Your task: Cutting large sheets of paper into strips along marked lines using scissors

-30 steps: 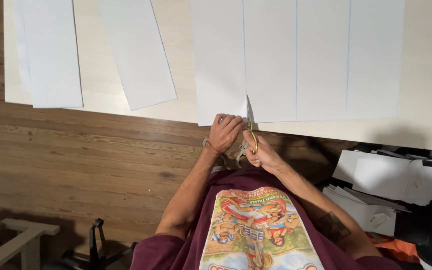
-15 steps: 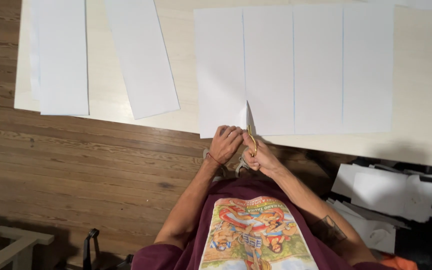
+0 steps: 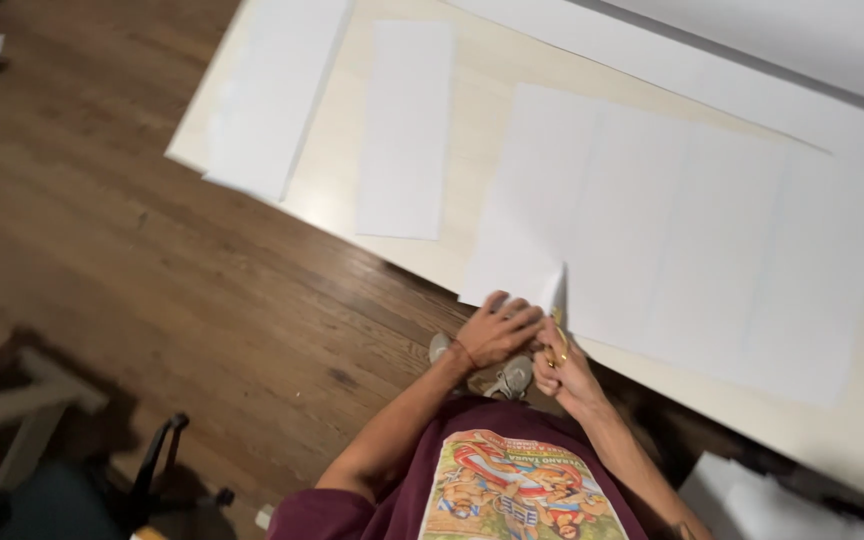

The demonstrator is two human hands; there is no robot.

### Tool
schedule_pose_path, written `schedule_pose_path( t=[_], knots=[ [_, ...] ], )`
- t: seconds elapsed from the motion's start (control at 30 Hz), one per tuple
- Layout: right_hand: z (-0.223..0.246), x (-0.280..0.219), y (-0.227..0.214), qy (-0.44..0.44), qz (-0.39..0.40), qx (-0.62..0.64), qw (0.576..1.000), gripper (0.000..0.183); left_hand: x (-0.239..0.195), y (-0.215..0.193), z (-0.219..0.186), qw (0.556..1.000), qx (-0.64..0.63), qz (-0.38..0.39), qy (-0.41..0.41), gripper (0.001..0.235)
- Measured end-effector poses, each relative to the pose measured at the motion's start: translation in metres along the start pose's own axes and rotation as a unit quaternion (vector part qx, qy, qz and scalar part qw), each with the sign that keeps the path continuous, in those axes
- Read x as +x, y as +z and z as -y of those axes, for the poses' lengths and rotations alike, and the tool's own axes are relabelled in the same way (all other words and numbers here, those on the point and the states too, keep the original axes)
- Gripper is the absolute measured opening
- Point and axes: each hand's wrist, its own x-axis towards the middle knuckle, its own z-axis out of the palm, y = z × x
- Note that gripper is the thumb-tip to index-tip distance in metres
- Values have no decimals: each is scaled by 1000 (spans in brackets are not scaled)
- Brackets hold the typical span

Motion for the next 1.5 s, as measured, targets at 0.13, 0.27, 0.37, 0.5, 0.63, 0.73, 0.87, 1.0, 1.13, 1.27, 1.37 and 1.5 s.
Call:
schedule_pose_path(
  t=[0.13, 0.27, 0.37, 0.5, 0.63, 0.73, 0.87, 1.0, 1.13, 1.27, 1.37, 1.5],
  knots=[
    [10, -11, 24, 1, 23, -34, 999, 49, -12, -5, -17, 998, 49, 18, -21, 29],
    [5, -9, 11, 28, 4, -10, 1000, 43, -29, 3, -33, 991, 69, 98, -57, 56],
    [13, -6, 7, 27, 30, -10, 999, 39, -28, 4, -40, 989, 93, 94, -71, 60],
    [11, -6, 1, 13, 20, -4, 1000, 41, -33, 18, -52, 985, 119, 95, -86, 62],
    [11, -7, -5, 24, 12, -12, 1000, 47, -26, 15, -61, 979, 129, 117, -106, 62],
    [10, 2, -6, 20, 38, -7, 999, 45, -29, 19, -57, 978, 152, 104, -101, 59],
    [11, -1, -4, 10, 13, -19, 1000, 46, -28, 22, -61, 964, 197, 140, -112, 71],
    [14, 0, -2, 12, 16, -18, 1000, 47, -26, 26, -59, 962, 208, 133, -114, 66],
    [16, 0, -6, 20, 33, -1, 999, 49, -18, 23, -61, 955, 202, 180, -124, 68],
    [17, 0, -7, 9, 57, 1, 998, 51, -10, 18, -62, 940, 220, 230, -121, 72],
    [9, 12, -17, 14, 65, 11, 998, 51, -4, 18, -67, 928, 208, 279, -129, 72],
    [6, 19, -17, 25, 52, 13, 998, 53, -5, 19, -67, 928, 222, 270, -129, 61]
  ],
)
